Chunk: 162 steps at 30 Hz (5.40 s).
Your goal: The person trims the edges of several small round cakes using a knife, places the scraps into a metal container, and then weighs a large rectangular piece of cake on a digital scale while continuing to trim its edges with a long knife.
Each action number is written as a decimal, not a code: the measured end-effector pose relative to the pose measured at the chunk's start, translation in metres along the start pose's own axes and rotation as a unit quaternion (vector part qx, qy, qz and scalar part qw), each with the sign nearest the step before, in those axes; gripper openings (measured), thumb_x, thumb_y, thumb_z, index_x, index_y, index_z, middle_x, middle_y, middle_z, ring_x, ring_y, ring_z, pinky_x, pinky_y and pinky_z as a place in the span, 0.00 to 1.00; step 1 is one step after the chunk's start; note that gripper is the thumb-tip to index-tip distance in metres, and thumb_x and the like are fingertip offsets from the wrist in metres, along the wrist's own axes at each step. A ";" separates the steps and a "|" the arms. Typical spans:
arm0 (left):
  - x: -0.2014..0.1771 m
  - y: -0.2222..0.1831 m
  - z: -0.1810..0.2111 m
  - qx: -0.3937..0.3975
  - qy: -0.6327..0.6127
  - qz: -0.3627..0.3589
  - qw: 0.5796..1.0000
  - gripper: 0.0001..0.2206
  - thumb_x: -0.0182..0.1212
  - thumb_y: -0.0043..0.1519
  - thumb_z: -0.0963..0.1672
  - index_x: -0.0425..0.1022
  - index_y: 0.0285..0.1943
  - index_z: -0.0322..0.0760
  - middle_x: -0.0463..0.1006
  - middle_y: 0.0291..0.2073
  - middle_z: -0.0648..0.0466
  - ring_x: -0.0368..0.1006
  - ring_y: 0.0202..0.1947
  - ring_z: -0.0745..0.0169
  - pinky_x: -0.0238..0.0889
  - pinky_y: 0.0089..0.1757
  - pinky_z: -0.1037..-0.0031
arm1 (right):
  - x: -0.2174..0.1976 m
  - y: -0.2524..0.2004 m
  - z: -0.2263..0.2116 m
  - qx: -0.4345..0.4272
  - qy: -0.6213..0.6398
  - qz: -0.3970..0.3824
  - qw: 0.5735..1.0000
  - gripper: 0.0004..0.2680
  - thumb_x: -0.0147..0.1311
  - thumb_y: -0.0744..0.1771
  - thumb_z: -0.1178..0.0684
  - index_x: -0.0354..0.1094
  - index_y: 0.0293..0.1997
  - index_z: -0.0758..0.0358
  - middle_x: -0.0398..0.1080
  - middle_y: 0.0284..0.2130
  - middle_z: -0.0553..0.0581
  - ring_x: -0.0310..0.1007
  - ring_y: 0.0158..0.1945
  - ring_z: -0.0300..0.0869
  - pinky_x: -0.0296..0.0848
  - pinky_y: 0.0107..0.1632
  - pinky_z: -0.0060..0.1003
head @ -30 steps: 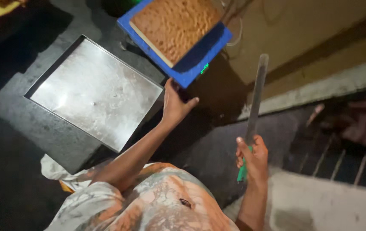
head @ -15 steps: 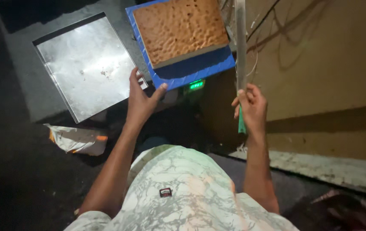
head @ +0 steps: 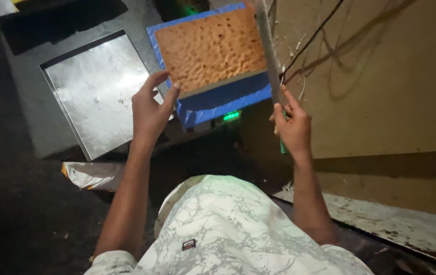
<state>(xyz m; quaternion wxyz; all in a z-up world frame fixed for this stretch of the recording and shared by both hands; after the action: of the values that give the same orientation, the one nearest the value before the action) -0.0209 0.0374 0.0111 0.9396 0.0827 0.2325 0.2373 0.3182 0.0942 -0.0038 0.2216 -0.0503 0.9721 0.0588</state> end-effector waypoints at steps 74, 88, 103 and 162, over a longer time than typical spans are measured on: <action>0.146 -0.113 -0.030 -0.068 0.215 -0.454 0.862 0.46 0.66 0.57 0.57 0.46 0.80 0.41 0.80 0.37 0.33 0.78 0.40 0.32 0.70 0.43 0.50 | -0.055 -0.022 0.030 -0.062 -0.060 0.016 0.996 0.19 0.52 0.72 0.60 0.60 0.75 0.64 0.58 0.23 0.45 0.55 0.26 0.28 0.59 0.30 0.28; 0.191 -0.109 -0.072 -0.034 0.300 -0.405 0.863 0.50 0.66 0.57 0.58 0.34 0.82 0.42 0.82 0.39 0.38 0.79 0.42 0.35 0.71 0.42 0.51 | -0.058 -0.058 0.043 -0.012 -0.015 0.024 1.000 0.19 0.53 0.71 0.59 0.62 0.73 0.60 0.63 0.22 0.43 0.58 0.25 0.27 0.61 0.28 0.26; 0.199 -0.105 -0.070 -0.044 0.307 -0.423 0.852 0.50 0.65 0.56 0.60 0.40 0.81 0.39 0.81 0.44 0.38 0.78 0.46 0.35 0.71 0.46 0.51 | -0.067 -0.061 0.043 -0.012 -0.016 0.024 1.000 0.19 0.53 0.71 0.59 0.61 0.74 0.62 0.59 0.23 0.42 0.53 0.25 0.27 0.56 0.28 0.26; 0.177 0.106 0.055 0.014 0.416 -0.325 0.849 0.43 0.60 0.58 0.57 0.43 0.81 0.51 0.38 0.80 0.44 0.33 0.77 0.25 0.35 0.66 0.32 | 0.022 0.031 -0.003 -0.220 -0.242 0.043 0.944 0.17 0.53 0.68 0.56 0.69 0.65 0.57 0.72 0.22 0.68 0.74 0.26 0.60 0.71 0.31 0.54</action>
<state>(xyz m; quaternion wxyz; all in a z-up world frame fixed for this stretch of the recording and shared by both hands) 0.1005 0.2129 0.0173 0.7770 -0.0910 0.6187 -0.0723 0.2932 0.1233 -0.0082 0.4310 -0.0400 0.8530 0.2916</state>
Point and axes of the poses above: each hand's wrist, its own y-axis towards the middle knuckle, its own x-axis out of the palm, z = x × y, the point moved 4 cm from there along y, towards the middle knuckle
